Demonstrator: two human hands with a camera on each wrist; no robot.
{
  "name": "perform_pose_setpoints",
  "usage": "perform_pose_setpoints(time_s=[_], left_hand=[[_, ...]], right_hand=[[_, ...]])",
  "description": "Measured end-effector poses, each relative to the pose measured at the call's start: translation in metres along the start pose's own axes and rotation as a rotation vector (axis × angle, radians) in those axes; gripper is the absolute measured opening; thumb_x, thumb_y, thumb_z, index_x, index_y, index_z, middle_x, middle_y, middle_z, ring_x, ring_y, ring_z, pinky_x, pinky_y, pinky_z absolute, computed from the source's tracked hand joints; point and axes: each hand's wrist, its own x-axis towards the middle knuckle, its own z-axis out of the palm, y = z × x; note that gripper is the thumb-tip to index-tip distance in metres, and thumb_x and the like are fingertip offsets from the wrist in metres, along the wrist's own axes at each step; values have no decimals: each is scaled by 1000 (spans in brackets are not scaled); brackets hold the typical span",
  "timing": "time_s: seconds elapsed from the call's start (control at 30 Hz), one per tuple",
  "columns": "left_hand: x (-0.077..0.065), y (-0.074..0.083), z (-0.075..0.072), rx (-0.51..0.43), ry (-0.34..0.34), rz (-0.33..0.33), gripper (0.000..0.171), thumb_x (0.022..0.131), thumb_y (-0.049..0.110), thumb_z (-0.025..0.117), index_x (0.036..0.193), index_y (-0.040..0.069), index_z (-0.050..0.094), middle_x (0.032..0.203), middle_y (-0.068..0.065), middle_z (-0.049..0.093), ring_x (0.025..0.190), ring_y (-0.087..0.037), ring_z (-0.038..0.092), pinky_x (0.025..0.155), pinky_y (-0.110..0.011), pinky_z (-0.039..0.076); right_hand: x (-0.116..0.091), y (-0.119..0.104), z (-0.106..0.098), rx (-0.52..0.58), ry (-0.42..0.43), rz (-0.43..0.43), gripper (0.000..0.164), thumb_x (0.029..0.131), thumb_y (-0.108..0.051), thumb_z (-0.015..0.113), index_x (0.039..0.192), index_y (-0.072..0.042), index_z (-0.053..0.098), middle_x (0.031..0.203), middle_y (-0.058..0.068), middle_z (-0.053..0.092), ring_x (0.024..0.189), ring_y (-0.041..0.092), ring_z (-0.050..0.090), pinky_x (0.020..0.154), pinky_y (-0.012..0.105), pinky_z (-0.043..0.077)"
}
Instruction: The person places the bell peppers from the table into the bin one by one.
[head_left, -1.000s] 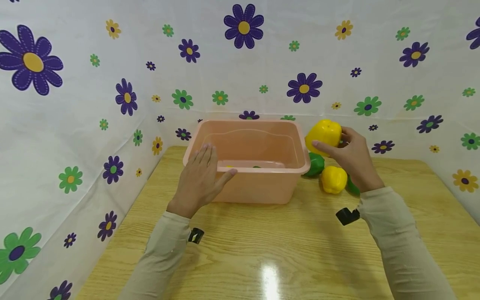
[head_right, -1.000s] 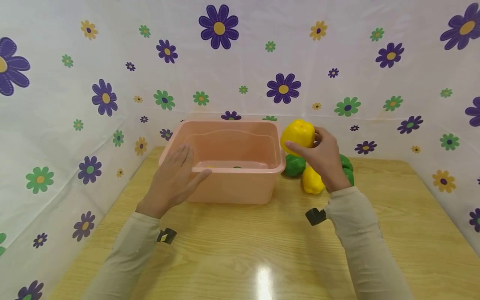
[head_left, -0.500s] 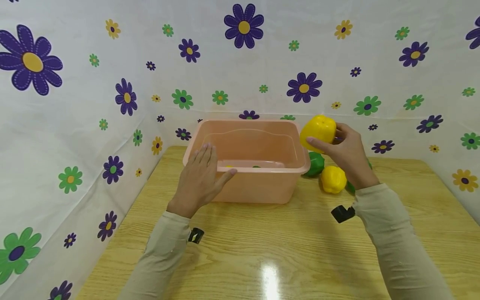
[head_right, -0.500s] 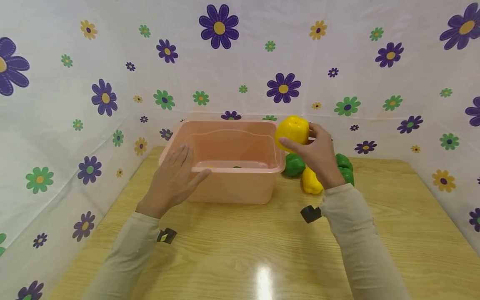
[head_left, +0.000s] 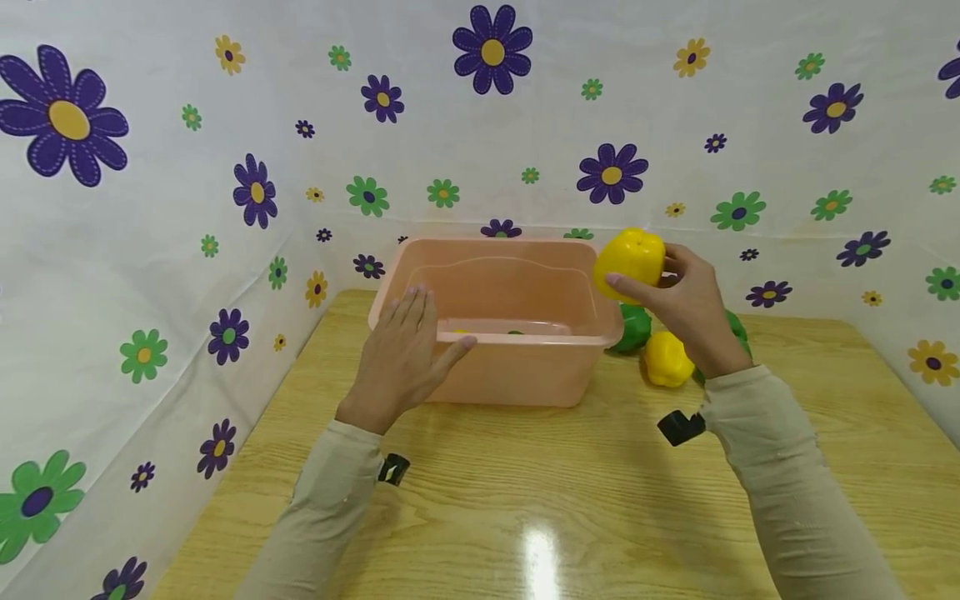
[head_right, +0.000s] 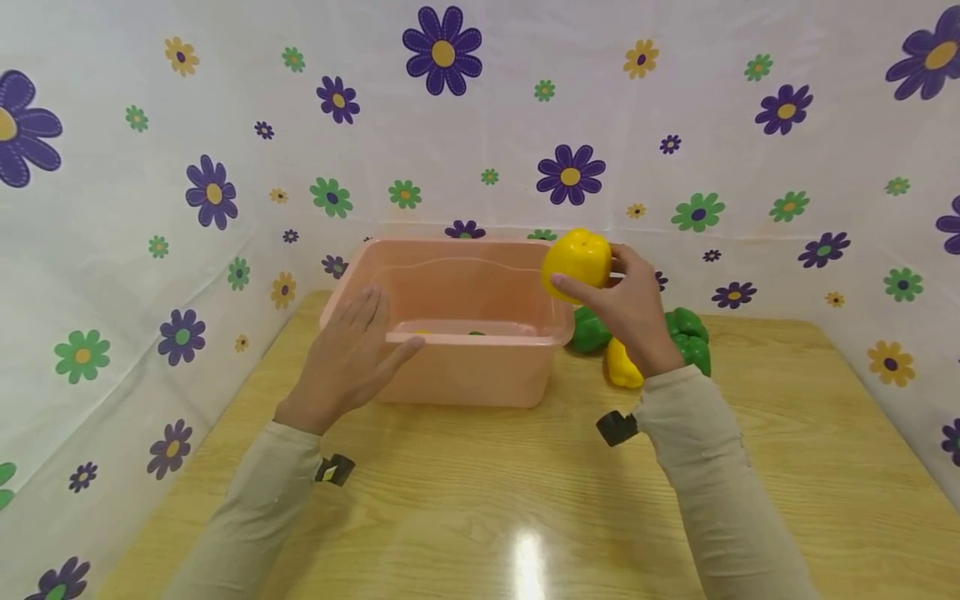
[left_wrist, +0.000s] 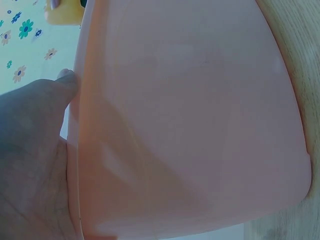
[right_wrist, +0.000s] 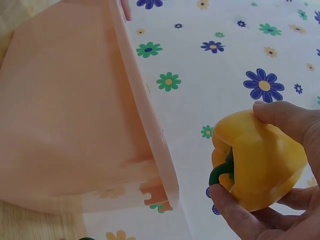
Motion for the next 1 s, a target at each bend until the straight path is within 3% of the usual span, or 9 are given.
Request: perform_pose_setpoints(time_s=[0.27, 0.77, 1.0], left_hand=[[1, 0, -1, 2, -14, -3, 96, 102, 67, 34, 156, -10, 20, 164, -26, 18, 154, -36, 14, 126, -46, 9], [0, 1, -2, 3, -20, -13, 96, 102, 67, 33, 156, -10, 19, 164, -25, 17, 154, -36, 13, 126, -46, 8], [0, 0, -1, 5, -16, -10, 96, 102, 68, 34, 156, -10, 20, 164, -25, 18, 154, -36, 14, 126, -46, 8]], right_hand=[[1, 0, 3, 3, -16, -12, 82, 88, -48, 77, 151, -9, 42, 140, 15, 51, 114, 30, 55, 100, 46, 49], [3, 1, 9, 17, -29, -28, 75, 88, -44, 79, 146, -9, 48, 133, 14, 55, 110, 29, 58, 89, 32, 55], [1, 0, 10, 2, -43, -34, 76, 89, -42, 77, 149, -9, 46, 136, 16, 55, 111, 30, 57, 90, 34, 54]])
